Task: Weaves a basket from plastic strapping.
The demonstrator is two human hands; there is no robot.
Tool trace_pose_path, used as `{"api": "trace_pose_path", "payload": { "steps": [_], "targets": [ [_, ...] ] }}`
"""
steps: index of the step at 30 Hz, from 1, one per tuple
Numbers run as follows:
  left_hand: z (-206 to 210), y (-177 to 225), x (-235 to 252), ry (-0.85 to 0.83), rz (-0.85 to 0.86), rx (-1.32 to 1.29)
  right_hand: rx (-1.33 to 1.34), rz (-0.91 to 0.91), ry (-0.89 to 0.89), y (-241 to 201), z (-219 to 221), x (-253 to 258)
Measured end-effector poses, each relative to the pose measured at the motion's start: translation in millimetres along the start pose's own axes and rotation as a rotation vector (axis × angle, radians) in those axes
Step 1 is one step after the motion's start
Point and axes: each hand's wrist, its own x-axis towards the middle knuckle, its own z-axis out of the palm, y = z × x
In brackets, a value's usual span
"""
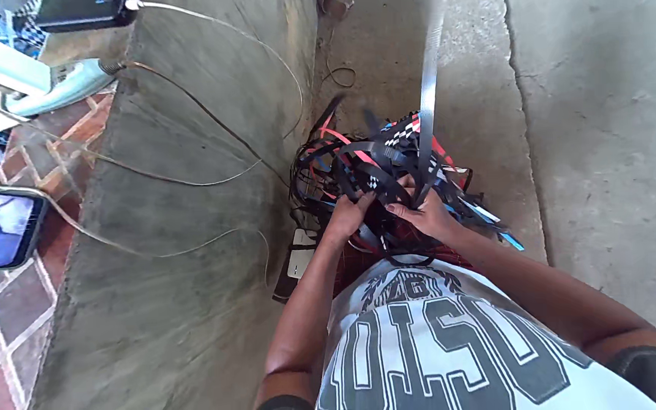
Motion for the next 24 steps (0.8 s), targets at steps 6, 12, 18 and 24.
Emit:
{"api": "trace_pose_path", "payload": {
  "steps": [6, 12, 18, 24],
  "targets": [
    [3.2, 5.0, 6.8, 0.069, 0.056, 0.25, 0.14, -0.038, 0.017, -31.2, -3.5, -8.8],
    [6.6, -3.4, 6.2, 0.109, 0.168, 0.295, -0.09, 0.564, -0.104, -30.6, -21.2, -11.5],
    [22.1, -17.3, -4.7, -0.015, 0.348, 0.388, 0.148, 0.224, -0.033, -97.7, -20.2, 24.6],
    [10.9, -23.3, -3.7, 0.059, 0.296, 0.215, -0.444, 0.356, -0.328, -73.9, -25.1, 60.2]
  ]
}}
